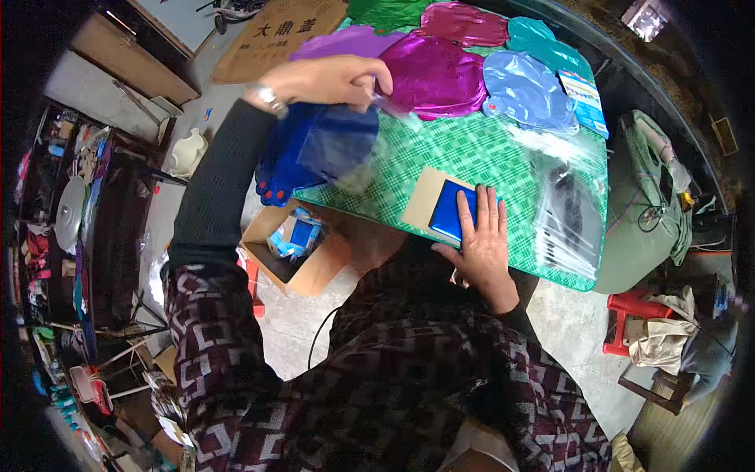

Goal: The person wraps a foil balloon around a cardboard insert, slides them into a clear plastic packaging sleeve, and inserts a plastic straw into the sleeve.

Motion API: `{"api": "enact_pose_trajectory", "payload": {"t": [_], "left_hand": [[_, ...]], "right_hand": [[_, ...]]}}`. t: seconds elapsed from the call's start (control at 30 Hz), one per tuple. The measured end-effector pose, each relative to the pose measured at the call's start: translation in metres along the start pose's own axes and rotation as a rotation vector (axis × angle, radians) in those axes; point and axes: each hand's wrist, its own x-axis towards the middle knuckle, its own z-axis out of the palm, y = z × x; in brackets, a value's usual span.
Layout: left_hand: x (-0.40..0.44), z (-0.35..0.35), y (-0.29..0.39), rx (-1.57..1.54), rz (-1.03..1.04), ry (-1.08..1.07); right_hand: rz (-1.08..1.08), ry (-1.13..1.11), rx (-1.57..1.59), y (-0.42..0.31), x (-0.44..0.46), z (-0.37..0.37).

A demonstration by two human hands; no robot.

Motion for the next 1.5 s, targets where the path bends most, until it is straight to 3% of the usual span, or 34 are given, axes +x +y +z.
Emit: {"api": "enact_pose_trajectory", "payload": {"t": [0.1, 0.23, 0.4, 0.53, 0.73, 0.9, 1.03, 1.2, 1.5], "left_hand": [[0.026, 0.024, -0.014, 0.334, -0.081, -0.197], [0.059, 0.071, -0.036, 0.363, -0.134, -0.189], [0.067, 0.111, -0.063, 0.438, 0.114, 0.029], [0.066, 0.131, -0.078, 0.587, 0.424, 0.464], [0.059, 0.130, -0.067, 0.748, 0.522, 0.472], [0.048, 0.148, -0.095, 0.378, 0.406, 0.277], [0.037, 0.144, -0.092, 0.409, 0.490, 0.315], [0.031, 0.136, -0.075, 0.573, 0.333, 0.238], [0.040, 0.135, -0.076, 0.586, 0.392, 0.228]], "right_hand": [[-0.001, -0.008, 0.004, -0.002, -0.001, 0.002], [0.014, -0.013, -0.009, 0.000, -0.001, -0.001], [0.000, -0.006, 0.002, -0.001, 0.001, -0.001], [0.013, -0.014, -0.019, -0.002, 0.000, -0.001], [0.015, -0.005, -0.011, -0.002, 0.000, 0.000], [0.020, -0.001, -0.010, -0.002, 0.000, 0.000], [0.009, 0.016, -0.006, -0.001, 0.000, 0.002], [0.005, 0.020, -0.013, -0.001, 0.000, 0.001], [0.003, 0.037, -0.009, -0.001, 0.000, 0.001]]}}
